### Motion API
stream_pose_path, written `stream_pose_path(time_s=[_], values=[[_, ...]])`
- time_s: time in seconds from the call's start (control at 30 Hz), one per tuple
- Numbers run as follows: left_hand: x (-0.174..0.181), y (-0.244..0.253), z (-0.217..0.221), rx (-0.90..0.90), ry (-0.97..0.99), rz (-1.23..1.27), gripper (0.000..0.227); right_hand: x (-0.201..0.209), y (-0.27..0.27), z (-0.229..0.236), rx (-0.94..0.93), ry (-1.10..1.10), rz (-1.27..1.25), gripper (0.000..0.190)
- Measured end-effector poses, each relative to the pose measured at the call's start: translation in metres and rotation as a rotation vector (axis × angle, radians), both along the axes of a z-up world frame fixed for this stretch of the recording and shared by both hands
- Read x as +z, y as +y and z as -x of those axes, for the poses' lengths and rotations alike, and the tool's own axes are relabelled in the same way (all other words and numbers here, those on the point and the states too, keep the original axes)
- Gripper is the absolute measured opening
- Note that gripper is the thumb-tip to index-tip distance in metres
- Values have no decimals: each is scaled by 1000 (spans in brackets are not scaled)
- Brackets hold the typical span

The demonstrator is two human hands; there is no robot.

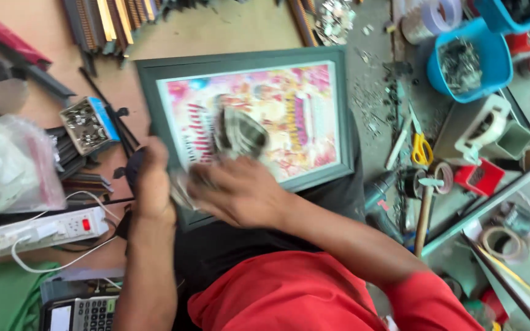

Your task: The user is assembling a picture frame by securing the backing with a hammer and nails, cleaning the glass, and applying black tape around the edges.

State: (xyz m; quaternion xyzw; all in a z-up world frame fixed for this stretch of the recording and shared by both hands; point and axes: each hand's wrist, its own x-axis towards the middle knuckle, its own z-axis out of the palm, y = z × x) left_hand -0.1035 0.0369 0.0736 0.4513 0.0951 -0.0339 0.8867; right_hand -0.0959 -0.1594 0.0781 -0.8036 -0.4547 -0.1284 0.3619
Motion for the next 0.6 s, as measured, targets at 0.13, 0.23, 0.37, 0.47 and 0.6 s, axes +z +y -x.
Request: stream_pose_path(time_s=[0.13, 0.23, 0.37, 0.47, 0.6], values=[[-3, -5, 14, 40, 78, 105, 59, -14, 26, -49, -198, -39, -99, 39], [7, -7, 16, 51, 100, -14, 57, -33, 10, -90, -431, -41, -102, 40], [7, -15, 15, 40, 48, -69, 71, -82, -70, -126, -727, 46, 229, 24], [9, -19, 10, 34, 44, -86, 74, -88, -110, -105, -857, 14, 358, 22], [7, -16, 10, 57, 13, -191, 75, -78, -126, -32, -847, -20, 347, 20]])
